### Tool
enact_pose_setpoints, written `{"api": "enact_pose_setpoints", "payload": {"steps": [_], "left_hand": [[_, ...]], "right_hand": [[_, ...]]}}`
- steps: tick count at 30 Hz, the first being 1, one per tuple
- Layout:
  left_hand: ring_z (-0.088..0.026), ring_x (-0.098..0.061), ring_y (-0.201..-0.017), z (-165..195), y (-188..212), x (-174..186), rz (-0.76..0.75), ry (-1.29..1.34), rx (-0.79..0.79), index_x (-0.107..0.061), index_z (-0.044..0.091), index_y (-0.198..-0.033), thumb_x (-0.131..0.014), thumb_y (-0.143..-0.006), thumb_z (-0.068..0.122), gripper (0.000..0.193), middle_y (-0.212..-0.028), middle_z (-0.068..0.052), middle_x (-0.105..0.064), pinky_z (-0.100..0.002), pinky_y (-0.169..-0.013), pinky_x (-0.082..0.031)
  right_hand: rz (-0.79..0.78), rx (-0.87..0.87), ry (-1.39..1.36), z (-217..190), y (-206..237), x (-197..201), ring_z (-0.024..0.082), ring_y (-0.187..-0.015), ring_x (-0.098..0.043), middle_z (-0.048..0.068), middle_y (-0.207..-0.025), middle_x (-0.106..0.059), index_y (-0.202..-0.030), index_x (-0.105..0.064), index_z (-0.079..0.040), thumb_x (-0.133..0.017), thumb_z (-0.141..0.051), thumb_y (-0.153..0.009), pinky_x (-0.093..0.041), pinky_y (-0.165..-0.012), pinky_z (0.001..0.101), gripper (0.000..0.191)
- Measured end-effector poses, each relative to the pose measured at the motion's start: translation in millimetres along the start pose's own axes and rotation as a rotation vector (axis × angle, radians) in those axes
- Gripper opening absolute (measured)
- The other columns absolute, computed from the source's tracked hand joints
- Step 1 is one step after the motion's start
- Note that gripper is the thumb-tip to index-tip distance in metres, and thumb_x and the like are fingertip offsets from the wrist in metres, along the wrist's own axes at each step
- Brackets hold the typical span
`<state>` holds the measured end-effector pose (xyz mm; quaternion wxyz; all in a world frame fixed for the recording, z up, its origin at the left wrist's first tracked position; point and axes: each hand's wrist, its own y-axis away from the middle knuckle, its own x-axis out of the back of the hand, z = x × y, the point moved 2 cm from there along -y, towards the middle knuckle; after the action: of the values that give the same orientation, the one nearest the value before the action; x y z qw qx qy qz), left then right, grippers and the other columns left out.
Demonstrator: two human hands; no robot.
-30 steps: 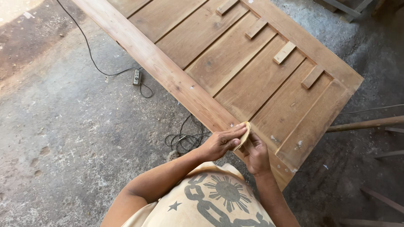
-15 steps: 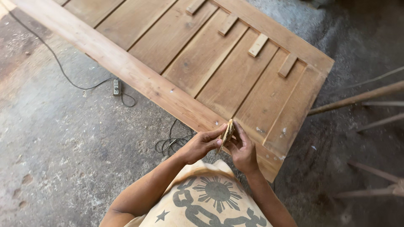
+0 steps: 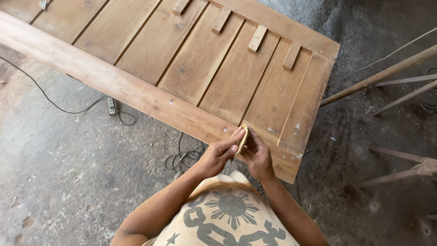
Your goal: The person cuts a circular piece of sandpaper with scissors, applies glue to it, and presses it onto a wooden surface. They then use a rotary tool to trim the sandpaper edge.
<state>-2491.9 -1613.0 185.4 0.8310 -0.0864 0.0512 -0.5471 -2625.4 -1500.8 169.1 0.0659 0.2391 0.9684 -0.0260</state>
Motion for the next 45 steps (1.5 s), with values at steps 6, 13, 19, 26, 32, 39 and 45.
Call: {"api": "enact_pose_setpoints", "payload": {"steps": [6, 13, 19, 26, 32, 39, 45], "left_hand": [[-0.032, -0.031, -0.156, 0.8, -0.5, 8.8, -0.044, -0.185, 0.01, -0.045, 0.009, -0.156, -0.052, -0.109, 0.023, 0.049, -0.165, -0.02, -0.037, -0.04, -0.124, -0.031], [-0.031, -0.032, -0.157, -26.7, 1.2, -0.8, -0.159, -0.059, -0.011, -0.045, 0.005, -0.155, -0.052, -0.109, 0.021, 0.05, -0.167, -0.019, -0.037, -0.04, -0.126, -0.028], [-0.023, -0.034, -0.154, -61.5, 0.8, -33.7, -0.315, 0.429, 0.305, -0.038, 0.0, -0.158, -0.054, -0.108, 0.027, 0.06, -0.167, -0.011, -0.039, -0.037, -0.126, -0.026], [-0.02, -0.042, -0.143, -71.5, -14.8, -112.1, -0.39, 0.596, 0.473, -0.036, 0.003, -0.161, -0.052, -0.107, 0.032, 0.063, -0.159, -0.01, -0.047, -0.037, -0.123, -0.034], [-0.018, -0.051, -0.14, -68.8, -36.8, -192.3, -0.446, 0.433, 0.321, -0.032, 0.004, -0.162, -0.05, -0.108, 0.033, 0.064, -0.154, -0.008, -0.054, -0.036, -0.12, -0.04], [-0.018, -0.048, -0.127, -70.8, -38.7, -256.5, -0.295, 0.458, 0.457, -0.036, -0.001, -0.165, -0.049, -0.111, 0.028, 0.062, -0.156, -0.014, -0.051, -0.034, -0.11, -0.038], [-0.022, -0.05, -0.14, -70.6, -45.7, -245.1, -0.258, 0.62, 0.404, -0.032, -0.002, -0.16, -0.052, -0.108, 0.027, 0.063, -0.157, -0.013, -0.049, -0.038, -0.118, -0.04]], "right_hand": [[0.035, -0.104, -0.316, 20.6, 3.7, 8.3, 0.024, -0.128, -0.061, 0.018, -0.143, -0.058, -0.15, -0.043, 0.005, -0.057, 0.001, -0.1, -0.056, -0.105, 0.038, 0.053], [0.162, 0.02, 0.014, 21.3, 31.0, 4.4, 0.021, -0.125, -0.064, 0.015, -0.141, -0.061, -0.156, -0.039, 0.003, -0.065, 0.005, -0.096, -0.056, -0.108, 0.0338, 0.065], [0.414, 0.089, 0.484, 4.1, 73.3, 7.7, 0.025, -0.12, -0.07, 0.018, -0.139, -0.062, -0.157, -0.034, 0.004, -0.075, 0.004, -0.092, -0.061, -0.102, 0.033, 0.076], [0.48, 0.284, 0.823, -14.9, 122.9, 54.9, 0.04, -0.122, -0.067, 0.03, -0.144, -0.055, -0.154, -0.032, 0.008, -0.078, -0.006, -0.089, -0.063, -0.1, 0.0399, 0.081], [0.525, 0.251, 0.6, -11.9, 154.1, 141.8, 0.033, -0.113, -0.077, 0.026, -0.138, -0.065, -0.154, -0.039, 0.006, -0.076, -0.009, -0.097, -0.066, -0.092, 0.0341, 0.069], [0.469, 0.279, 0.644, -14.3, 178.6, 205.2, 0.032, -0.112, -0.075, 0.026, -0.136, -0.064, -0.156, -0.032, 0.009, -0.076, -0.01, -0.096, -0.068, -0.095, 0.0351, 0.076], [0.344, 0.444, 0.638, -17.8, 164.7, 198.2, 0.034, -0.12, -0.073, 0.024, -0.137, -0.063, -0.155, -0.036, 0.004, -0.076, -0.01, -0.098, -0.067, -0.104, 0.0368, 0.071]]}}
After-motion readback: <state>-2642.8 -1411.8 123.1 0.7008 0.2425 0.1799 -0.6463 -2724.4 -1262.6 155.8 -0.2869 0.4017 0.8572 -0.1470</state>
